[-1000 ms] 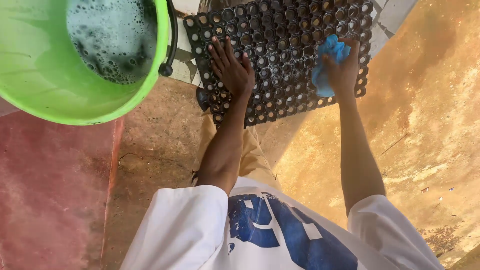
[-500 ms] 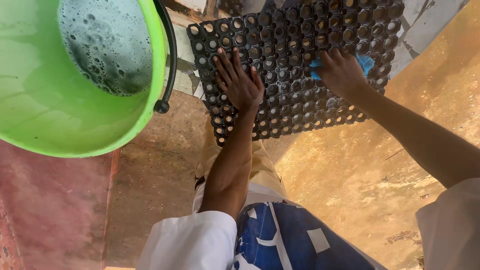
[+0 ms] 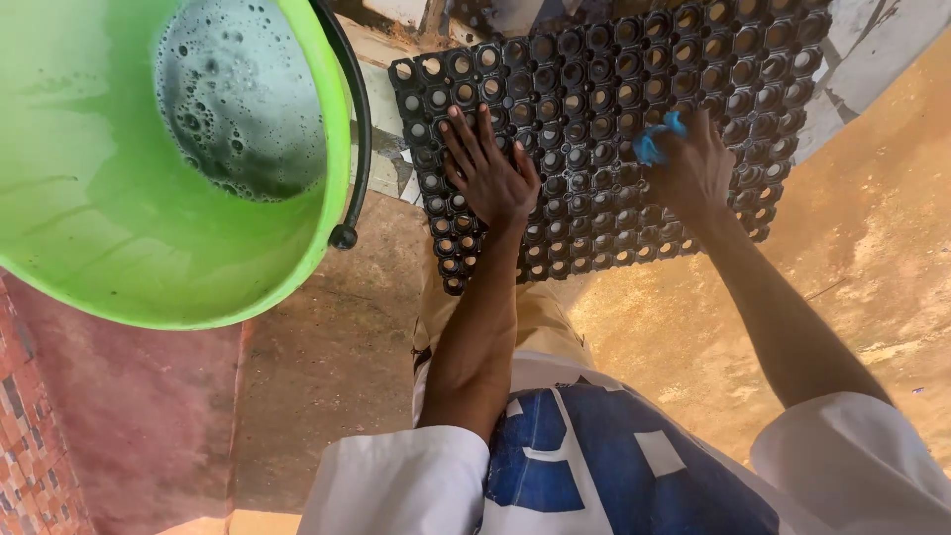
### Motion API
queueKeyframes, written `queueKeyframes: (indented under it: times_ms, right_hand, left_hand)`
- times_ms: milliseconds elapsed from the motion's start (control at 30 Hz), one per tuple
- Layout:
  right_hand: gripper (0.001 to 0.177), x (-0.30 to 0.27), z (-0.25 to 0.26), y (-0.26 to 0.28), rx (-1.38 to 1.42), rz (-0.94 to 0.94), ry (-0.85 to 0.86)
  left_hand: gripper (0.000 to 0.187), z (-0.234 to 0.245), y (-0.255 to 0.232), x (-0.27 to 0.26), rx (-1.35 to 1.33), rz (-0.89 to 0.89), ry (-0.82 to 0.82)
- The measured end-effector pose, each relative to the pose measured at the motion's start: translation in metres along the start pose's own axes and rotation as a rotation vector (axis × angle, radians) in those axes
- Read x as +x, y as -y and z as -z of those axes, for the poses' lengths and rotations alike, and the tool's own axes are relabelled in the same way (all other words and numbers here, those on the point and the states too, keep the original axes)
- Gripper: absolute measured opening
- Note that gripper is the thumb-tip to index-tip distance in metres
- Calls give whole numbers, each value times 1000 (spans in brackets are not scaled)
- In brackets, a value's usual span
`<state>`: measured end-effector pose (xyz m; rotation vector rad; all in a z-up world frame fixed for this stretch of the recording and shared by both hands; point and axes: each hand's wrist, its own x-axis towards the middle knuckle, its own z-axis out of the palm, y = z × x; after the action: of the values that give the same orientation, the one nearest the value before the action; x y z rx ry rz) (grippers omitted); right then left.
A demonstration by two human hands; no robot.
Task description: Cleaning a rubber floor mat with soapy water and a cloth.
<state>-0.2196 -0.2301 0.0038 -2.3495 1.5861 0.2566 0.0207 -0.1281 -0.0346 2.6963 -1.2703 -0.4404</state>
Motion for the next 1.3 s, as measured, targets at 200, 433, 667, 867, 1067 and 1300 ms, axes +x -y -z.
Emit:
queueKeyframes:
  times_ms: [200,433,667,867,1067,1300]
  right_hand:
    - [38,49,21,-10,-305,716,82]
    - [39,25,8,-16,-146,526,87]
    - [42,13,-8,-24,116,123,-99]
    - [43,66,-9,-45,-192,775,73]
    - [36,19,-13,-36,-18,502,-30]
    - [30,-9,-52,13,192,-439,-443]
  left_hand:
    - [68,4,-1,1,1,-8,20]
    - [67,-1,6,4,17,-9,-2]
    - [66,-4,4,1,49,-18,-15]
    - [66,-8,5,0,78,-10,-3]
    - [65,-15,8,-2,91,-5,3]
    - [65,-18,9,-3,80,-17,-20]
